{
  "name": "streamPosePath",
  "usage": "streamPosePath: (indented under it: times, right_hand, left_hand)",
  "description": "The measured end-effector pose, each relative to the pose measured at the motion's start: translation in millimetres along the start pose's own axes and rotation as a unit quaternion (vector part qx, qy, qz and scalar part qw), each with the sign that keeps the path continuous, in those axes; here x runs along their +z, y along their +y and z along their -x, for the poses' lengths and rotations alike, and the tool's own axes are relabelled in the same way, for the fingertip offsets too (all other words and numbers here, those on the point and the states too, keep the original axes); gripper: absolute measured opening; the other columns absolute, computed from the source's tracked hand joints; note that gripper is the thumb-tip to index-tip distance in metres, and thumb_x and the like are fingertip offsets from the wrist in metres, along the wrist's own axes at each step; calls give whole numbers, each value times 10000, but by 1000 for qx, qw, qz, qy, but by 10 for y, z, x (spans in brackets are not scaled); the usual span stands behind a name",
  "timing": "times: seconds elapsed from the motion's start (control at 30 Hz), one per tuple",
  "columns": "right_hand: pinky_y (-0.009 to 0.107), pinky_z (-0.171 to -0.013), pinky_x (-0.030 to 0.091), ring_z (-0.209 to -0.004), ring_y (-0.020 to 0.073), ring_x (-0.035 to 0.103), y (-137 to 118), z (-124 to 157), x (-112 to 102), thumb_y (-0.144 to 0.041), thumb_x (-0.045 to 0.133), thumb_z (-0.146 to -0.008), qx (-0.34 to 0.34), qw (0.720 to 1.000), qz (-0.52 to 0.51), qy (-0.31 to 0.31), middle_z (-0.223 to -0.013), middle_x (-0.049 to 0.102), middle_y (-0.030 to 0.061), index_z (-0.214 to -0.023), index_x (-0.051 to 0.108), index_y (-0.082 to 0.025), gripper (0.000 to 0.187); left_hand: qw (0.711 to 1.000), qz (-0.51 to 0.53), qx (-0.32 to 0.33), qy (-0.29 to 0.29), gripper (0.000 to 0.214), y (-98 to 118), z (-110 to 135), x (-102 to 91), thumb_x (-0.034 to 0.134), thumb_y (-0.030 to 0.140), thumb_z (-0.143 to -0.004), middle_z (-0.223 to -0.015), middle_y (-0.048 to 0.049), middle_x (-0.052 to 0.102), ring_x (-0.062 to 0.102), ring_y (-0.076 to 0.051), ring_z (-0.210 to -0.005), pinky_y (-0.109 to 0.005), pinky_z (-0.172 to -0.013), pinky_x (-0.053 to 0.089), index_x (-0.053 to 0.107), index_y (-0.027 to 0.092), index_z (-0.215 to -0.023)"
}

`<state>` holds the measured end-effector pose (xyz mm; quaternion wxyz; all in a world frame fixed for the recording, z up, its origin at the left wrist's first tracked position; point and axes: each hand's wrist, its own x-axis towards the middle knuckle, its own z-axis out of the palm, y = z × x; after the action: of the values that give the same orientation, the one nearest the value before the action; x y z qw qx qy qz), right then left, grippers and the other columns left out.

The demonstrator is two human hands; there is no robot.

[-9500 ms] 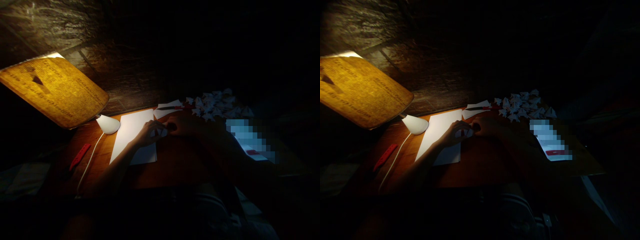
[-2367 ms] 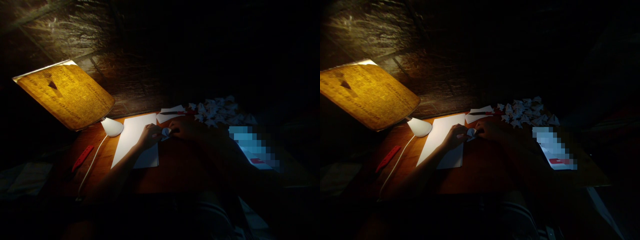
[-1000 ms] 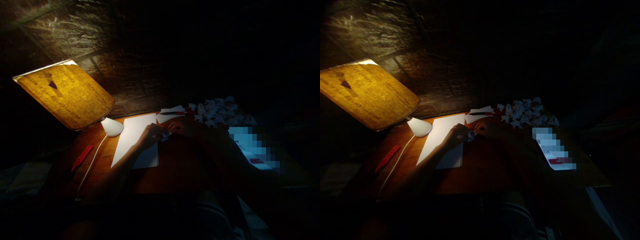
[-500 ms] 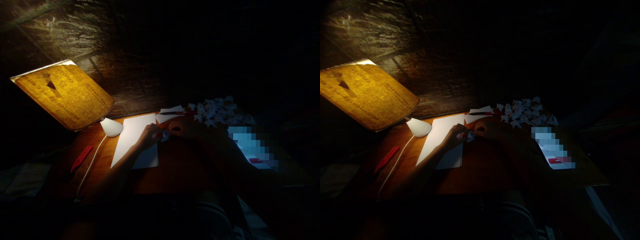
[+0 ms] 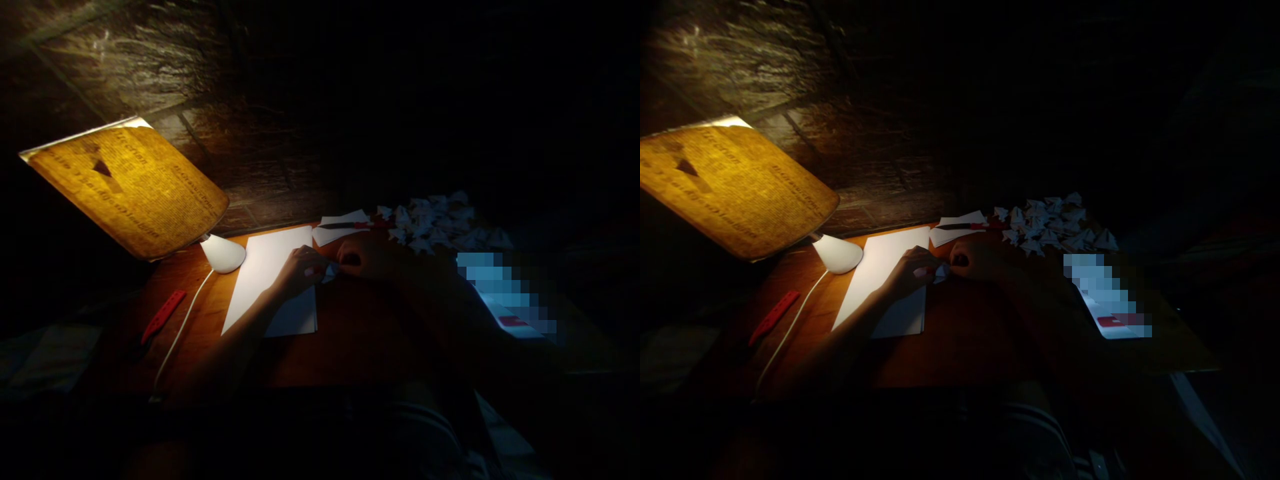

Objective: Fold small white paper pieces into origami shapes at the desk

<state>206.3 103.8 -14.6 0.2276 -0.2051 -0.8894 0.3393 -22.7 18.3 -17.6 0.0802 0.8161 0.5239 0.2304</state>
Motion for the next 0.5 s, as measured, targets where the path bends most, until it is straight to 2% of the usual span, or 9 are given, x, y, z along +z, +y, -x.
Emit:
streamPosePath:
  times: [0.17, 0.3, 0.5]
  right_hand:
    - [280, -720, 446, -804, 161, 611, -54, 15, -8, -173, 667, -806, -1, 1000, 20, 4, -957, 698, 70, -842, 694, -153, 49]
    - [266, -689, 410, -772, 150, 584, -86, 21, -22, -123, 668, -765, 8, 999, 36, -2, -911, 685, 55, -883, 701, -147, 125]
    - [262, -688, 391, -772, 149, 584, -98, 28, 27, -217, 691, -814, 24, 1000, 10, 8, -919, 681, 48, -888, 693, -148, 101]
  left_hand:
    - [1000, 4, -2, 8, 252, 12, -4, 5, 707, 185, -785, -1027, -28, 781, 628, -261, -1042, -442, -944, 447, 765, 260, -1018]
    - [1000, 5, -9, 2, 242, 7, -1, 13, 706, 180, -792, -1013, -27, 767, 622, -255, -1026, -436, -943, 447, 758, 260, -1015]
    - [1000, 16, -13, 3, 245, 13, 8, 3, 702, 211, -823, -1023, -41, 738, 616, -248, -1018, -437, -958, 449, 745, 256, -1060]
